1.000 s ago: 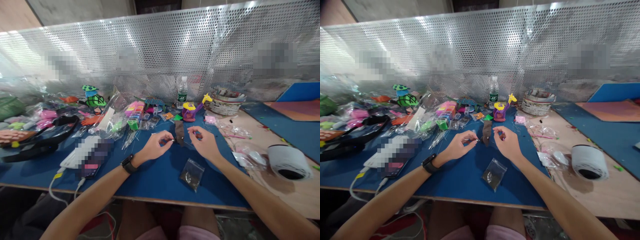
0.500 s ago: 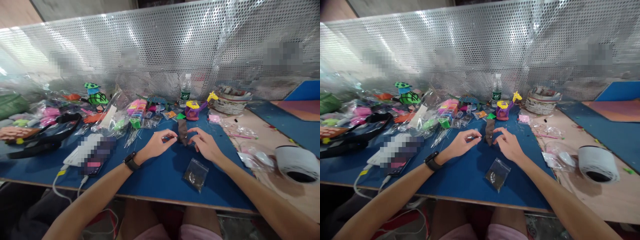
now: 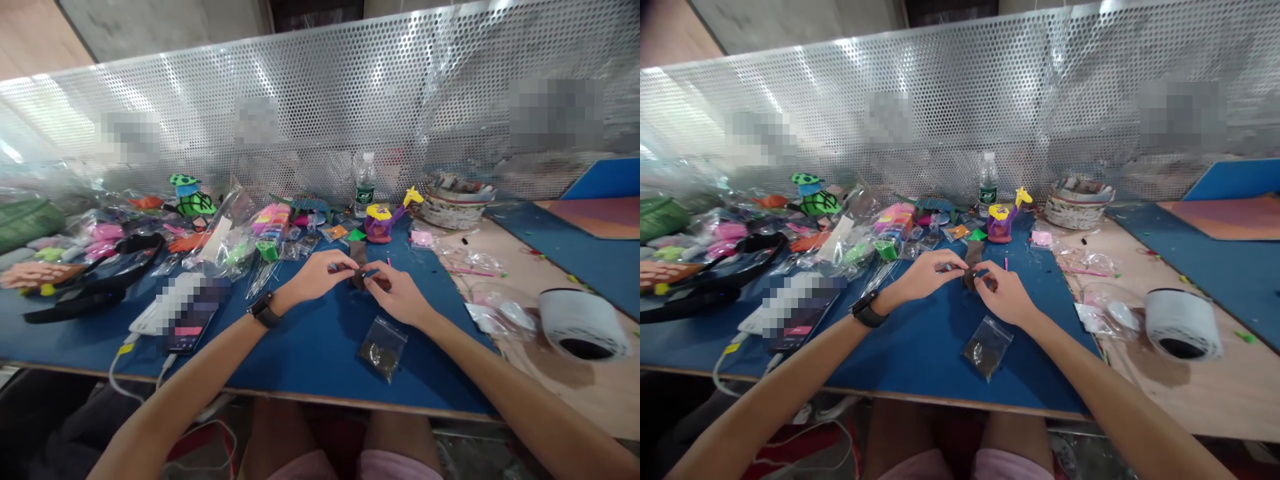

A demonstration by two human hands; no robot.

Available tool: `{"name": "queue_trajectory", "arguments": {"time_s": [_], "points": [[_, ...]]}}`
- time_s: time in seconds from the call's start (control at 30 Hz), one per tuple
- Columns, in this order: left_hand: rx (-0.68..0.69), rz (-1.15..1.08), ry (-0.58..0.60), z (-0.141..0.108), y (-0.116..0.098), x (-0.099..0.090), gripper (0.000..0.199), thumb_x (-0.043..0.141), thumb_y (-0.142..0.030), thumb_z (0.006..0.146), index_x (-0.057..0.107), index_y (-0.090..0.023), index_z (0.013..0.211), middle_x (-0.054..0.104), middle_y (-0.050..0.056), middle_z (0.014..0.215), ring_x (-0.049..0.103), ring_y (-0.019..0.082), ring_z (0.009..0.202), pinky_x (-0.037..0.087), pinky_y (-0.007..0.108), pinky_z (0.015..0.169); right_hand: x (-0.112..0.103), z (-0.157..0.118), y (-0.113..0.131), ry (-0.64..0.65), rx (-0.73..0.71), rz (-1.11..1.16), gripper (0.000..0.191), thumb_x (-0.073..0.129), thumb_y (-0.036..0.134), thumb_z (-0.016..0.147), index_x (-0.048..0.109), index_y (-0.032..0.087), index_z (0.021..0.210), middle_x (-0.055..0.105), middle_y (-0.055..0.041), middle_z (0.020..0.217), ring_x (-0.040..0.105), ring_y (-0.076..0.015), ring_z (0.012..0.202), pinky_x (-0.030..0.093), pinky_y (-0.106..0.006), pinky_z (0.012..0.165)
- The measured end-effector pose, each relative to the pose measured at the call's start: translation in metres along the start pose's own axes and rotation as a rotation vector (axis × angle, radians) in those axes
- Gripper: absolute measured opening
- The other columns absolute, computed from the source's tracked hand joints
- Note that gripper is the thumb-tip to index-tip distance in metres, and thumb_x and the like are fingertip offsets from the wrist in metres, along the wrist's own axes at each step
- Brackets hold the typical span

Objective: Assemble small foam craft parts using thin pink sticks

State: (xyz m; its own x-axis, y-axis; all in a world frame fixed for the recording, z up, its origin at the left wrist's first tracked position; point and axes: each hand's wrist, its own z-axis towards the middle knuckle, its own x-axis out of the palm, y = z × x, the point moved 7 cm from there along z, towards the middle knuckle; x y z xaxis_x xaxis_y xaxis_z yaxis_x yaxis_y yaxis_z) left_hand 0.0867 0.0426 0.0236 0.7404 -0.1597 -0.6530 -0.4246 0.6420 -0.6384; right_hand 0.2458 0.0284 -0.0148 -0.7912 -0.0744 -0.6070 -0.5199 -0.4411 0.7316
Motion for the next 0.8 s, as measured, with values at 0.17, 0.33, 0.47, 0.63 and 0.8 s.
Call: {"name": "queue_trajectory", "arguments": {"time_s": [0.17, 0.33, 0.47, 0.63, 0.8], "points": [[0.020, -0.007, -0.012, 0.003, 0.005, 0.004, 0.016, 0.061, -0.024, 0.091, 0.073, -0.020, 0.102, 0.071, 0.006, 0.105, 0.067, 0.016, 0.092, 0.055, 0.027, 0.077, 0.002, 0.001, 0.001, -0.012, -0.010, -0.001, 0.023, 0.053, 0.034, 0.089, 0.058, 0.023, 0.109, 0.076, -0.0012, 0.084, 0.066, -0.0170, 0.060, 0.049, -0.031, 0.061], [-0.022, -0.031, -0.040, -0.001, 0.012, 0.006, 0.018, 0.060, -0.026, 0.092, 0.073, -0.020, 0.103, 0.073, 0.006, 0.106, 0.068, 0.018, 0.095, 0.055, 0.029, 0.082, 0.004, 0.001, -0.002, -0.013, 0.001, 0.001, 0.022, 0.053, 0.034, 0.090, 0.058, 0.023, 0.107, 0.076, -0.0005, 0.083, 0.065, -0.0158, 0.059, 0.049, -0.030, 0.061], [-0.055, -0.085, -0.042, -0.003, 0.013, 0.011, 0.018, 0.061, -0.026, 0.092, 0.071, -0.019, 0.105, 0.074, 0.006, 0.104, 0.069, 0.018, 0.093, 0.056, 0.031, 0.083, 0.005, 0.001, -0.001, 0.003, 0.005, 0.015, 0.021, 0.053, 0.035, 0.090, 0.058, 0.023, 0.107, 0.075, -0.0003, 0.083, 0.064, -0.0154, 0.059, 0.049, -0.030, 0.062], [-0.047, -0.087, -0.071, -0.003, 0.015, 0.014, 0.014, 0.061, -0.024, 0.091, 0.071, -0.019, 0.100, 0.074, 0.005, 0.101, 0.070, 0.018, 0.093, 0.057, 0.030, 0.084, 0.005, 0.001, -0.001, 0.005, 0.012, 0.029, 0.022, 0.053, 0.036, 0.091, 0.057, 0.022, 0.108, 0.075, 0.0000, 0.083, 0.064, -0.0149, 0.057, 0.049, -0.030, 0.061], [-0.029, -0.074, -0.084, -0.004, 0.015, 0.015, 0.014, 0.061, -0.024, 0.091, 0.072, -0.019, 0.099, 0.073, 0.006, 0.100, 0.069, 0.017, 0.092, 0.057, 0.029, 0.083, 0.006, 0.000, -0.002, 0.015, 0.000, 0.043, 0.022, 0.053, 0.035, 0.092, 0.057, 0.022, 0.108, 0.075, -0.0003, 0.084, 0.064, -0.0151, 0.060, 0.049, -0.030, 0.061]]}}
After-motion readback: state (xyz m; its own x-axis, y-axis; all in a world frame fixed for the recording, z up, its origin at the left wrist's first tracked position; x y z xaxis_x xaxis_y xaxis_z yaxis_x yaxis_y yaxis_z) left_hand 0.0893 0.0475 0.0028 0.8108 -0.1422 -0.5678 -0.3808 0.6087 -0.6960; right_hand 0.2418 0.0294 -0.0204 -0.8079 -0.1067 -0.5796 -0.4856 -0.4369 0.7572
